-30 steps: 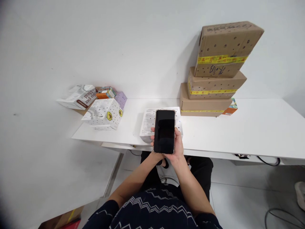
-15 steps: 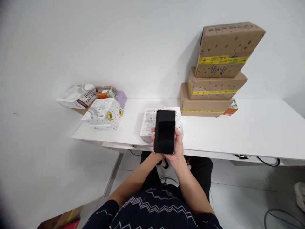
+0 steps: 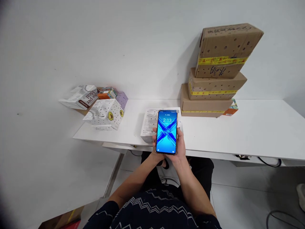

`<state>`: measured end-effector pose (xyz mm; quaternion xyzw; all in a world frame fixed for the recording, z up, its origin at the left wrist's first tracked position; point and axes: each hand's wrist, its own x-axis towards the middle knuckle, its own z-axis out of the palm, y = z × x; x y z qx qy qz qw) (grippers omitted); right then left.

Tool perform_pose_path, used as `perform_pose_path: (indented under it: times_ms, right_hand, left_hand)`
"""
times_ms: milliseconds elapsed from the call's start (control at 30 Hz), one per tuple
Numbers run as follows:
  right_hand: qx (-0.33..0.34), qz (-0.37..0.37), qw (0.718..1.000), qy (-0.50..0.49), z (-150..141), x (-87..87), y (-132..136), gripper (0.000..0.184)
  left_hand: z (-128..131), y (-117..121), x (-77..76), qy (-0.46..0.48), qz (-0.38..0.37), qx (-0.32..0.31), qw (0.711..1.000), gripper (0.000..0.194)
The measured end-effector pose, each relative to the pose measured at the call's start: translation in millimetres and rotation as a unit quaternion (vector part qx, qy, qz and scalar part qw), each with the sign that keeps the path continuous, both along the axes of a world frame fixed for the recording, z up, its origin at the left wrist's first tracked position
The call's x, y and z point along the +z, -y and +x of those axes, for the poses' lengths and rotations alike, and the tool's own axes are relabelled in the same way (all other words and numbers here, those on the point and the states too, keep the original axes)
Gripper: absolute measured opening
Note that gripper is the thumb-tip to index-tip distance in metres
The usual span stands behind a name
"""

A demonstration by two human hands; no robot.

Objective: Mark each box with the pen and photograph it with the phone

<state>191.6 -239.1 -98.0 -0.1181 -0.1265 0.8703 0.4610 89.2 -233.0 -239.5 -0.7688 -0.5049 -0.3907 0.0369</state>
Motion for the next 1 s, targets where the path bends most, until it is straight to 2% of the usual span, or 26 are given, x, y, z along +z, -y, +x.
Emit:
perform_pose_path:
  times_ms: [67, 167, 233, 267, 300, 333, 367, 433, 467, 500, 567, 633, 700, 767, 833, 900, 1000]
  right_hand:
    - [-0.030, 0.001, 0.999, 0.035, 11.9, 3.4, 4.8, 0.062]
    - [-0.142, 0.026, 0.982, 0.125, 43.1, 6.2, 10.2, 0.061]
    - [-0.235, 0.052, 0.944, 0.226, 69.7, 1.7, 9.9, 0.065]
    - [-0.279, 0.060, 0.911, 0.298, 83.2, -3.5, 8.3, 0.066]
    - [-0.317, 0.062, 0.865, 0.384, 96.2, -10.7, 6.0, 0.066]
    - [-0.348, 0.057, 0.800, 0.486, 108.1, -19.5, 2.9, 0.064]
    - [-0.359, 0.053, 0.718, 0.594, 118.5, -29.4, -0.5, 0.061]
    - [-0.319, 0.056, 0.546, 0.772, 133.6, -50.1, -8.3, 0.056]
    - [-0.282, 0.060, 0.473, 0.832, 138.0, -59.8, -12.2, 0.055]
    - [-0.248, 0.065, 0.413, 0.874, 140.5, -68.5, -16.1, 0.053]
    - [-0.204, 0.076, 0.324, 0.921, 141.2, -82.8, -23.4, 0.051]
    - [-0.189, 0.093, 0.259, 0.943, 139.7, -93.3, -29.8, 0.051]
    - [-0.185, 0.101, 0.219, 0.953, 139.4, -101.1, -35.3, 0.052]
    - [-0.186, 0.095, 0.201, 0.957, 141.7, -106.8, -40.0, 0.052]
    - [-0.188, 0.075, 0.203, 0.958, 145.5, -110.6, -43.7, 0.054]
    - [-0.190, 0.057, 0.214, 0.956, 148.6, -112.6, -46.2, 0.055]
    - [-0.202, 0.047, 0.229, 0.951, 149.2, -113.2, -46.4, 0.055]
  left_hand:
    - [-3.4, 3.5, 15.0, -0.028, 0.044, 0.008, 0.999, 0.043]
    - [-12.3, 7.4, 43.2, -0.111, 0.111, 0.045, 0.987, 0.048]
    - [-23.5, 7.5, 58.5, -0.146, 0.123, 0.087, 0.978, 0.049]
    - [-30.6, 5.9, 63.9, -0.153, 0.117, 0.108, 0.975, 0.049]
    - [-38.3, 2.5, 67.9, -0.156, 0.104, 0.129, 0.974, 0.049]
    - [-46.0, -2.7, 70.9, -0.159, 0.083, 0.148, 0.973, 0.049]
    - [-53.5, -9.9, 73.5, -0.163, 0.055, 0.166, 0.971, 0.049]
    - [-66.5, -29.6, 80.0, -0.173, -0.014, 0.198, 0.965, 0.051]
    - [-71.8, -41.1, 84.6, -0.178, -0.047, 0.212, 0.960, 0.052]
    - [-76.4, -52.5, 90.4, -0.180, -0.074, 0.223, 0.955, 0.054]
    - [-84.5, -71.4, 104.5, -0.175, -0.111, 0.236, 0.949, 0.058]
    - [-92.7, -79.3, 119.2, -0.159, -0.118, 0.248, 0.948, 0.058]
    - [-103.2, -73.8, 130.0, -0.142, -0.113, 0.278, 0.943, 0.054]
    - [-117.1, -59.6, 133.9, -0.141, -0.122, 0.308, 0.933, 0.049]
    - [-133.5, -45.4, 131.4, -0.160, -0.145, 0.295, 0.931, 0.050]
    - [-149.9, -38.7, 125.6, -0.186, -0.159, 0.250, 0.937, 0.053]
    - [-167.8, -50.0, 117.8, -0.212, -0.150, 0.204, 0.944, 0.053]
